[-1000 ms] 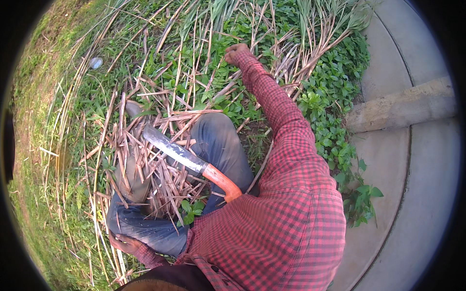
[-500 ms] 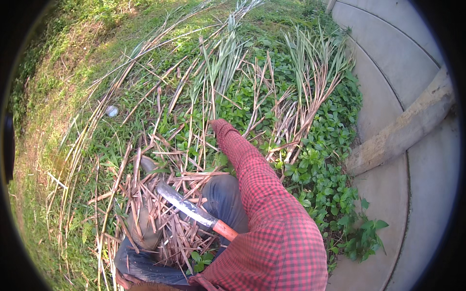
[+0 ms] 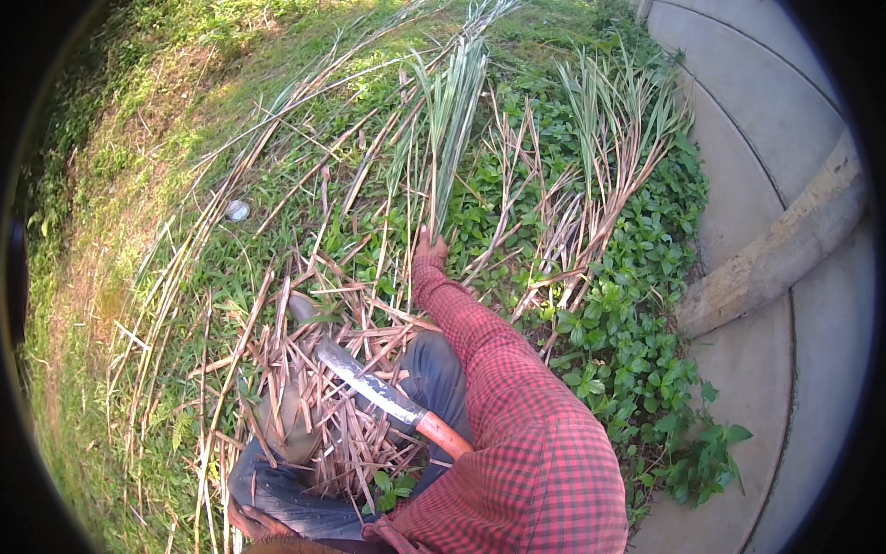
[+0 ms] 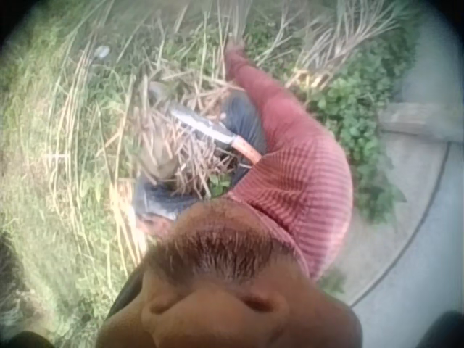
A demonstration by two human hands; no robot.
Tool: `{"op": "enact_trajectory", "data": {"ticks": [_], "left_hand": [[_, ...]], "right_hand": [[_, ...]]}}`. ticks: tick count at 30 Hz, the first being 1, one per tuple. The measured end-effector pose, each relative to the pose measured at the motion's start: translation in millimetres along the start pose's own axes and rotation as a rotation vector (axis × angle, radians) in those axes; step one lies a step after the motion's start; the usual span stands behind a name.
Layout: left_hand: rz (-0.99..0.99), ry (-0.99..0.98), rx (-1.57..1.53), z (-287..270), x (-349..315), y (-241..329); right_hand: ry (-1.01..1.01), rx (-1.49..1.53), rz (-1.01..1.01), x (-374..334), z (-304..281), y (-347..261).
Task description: The person sits on the ground and uses a machete to split long, thin sticks into smaller pieces. They hold a stick in their left hand and repeatedly strike it with the machete in their right hand, creating a pile of wood chips and debris.
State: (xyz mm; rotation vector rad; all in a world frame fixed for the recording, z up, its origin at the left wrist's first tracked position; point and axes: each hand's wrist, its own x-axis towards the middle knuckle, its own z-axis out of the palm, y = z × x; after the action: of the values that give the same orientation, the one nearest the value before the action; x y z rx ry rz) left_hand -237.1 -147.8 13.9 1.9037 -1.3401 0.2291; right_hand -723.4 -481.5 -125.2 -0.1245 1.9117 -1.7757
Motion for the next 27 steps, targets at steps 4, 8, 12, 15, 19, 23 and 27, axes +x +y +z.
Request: {"op": "enact_trajectory", "data": {"ticks": [4, 8, 12, 15, 19, 23, 27], "left_hand": [[0.016, 0.018, 0.002, -1.0, -3.6, -5.9], [0.055, -0.022, 0.064, 1.6, -7.0, -37.4], [0.064, -0.034, 0.054, -1.7, -5.5, -33.6], [0.079, -0.057, 0.057, 1.1, -6.2, -39.2], [0.076, -0.085, -0.032, 8.4, -6.6, -37.2], [0.036, -0.064, 0.063, -4.7, -10.5, -38.4], [0.069, -0.081, 0.068, -1.8, -7.9, -31.5]], "right_hand": [[-0.058, -0.078, -0.07, -16.7, -20.5, -22.9], [-0.124, -0.172, -0.062, -9.4, -55.8, -88.0], [-0.08, 0.02, -0.344, 52.8, -92.7, -161.1], [0.153, 0.203, -0.295, 82.1, -143.2, -249.4], [0.339, -0.451, -0.182, 177.3, -263.1, -323.4], [0.514, -1.01, -0.207, 144.4, -282.9, -289.1], [0.352, -0.872, -0.709, 114.6, -259.6, -272.9]]}}
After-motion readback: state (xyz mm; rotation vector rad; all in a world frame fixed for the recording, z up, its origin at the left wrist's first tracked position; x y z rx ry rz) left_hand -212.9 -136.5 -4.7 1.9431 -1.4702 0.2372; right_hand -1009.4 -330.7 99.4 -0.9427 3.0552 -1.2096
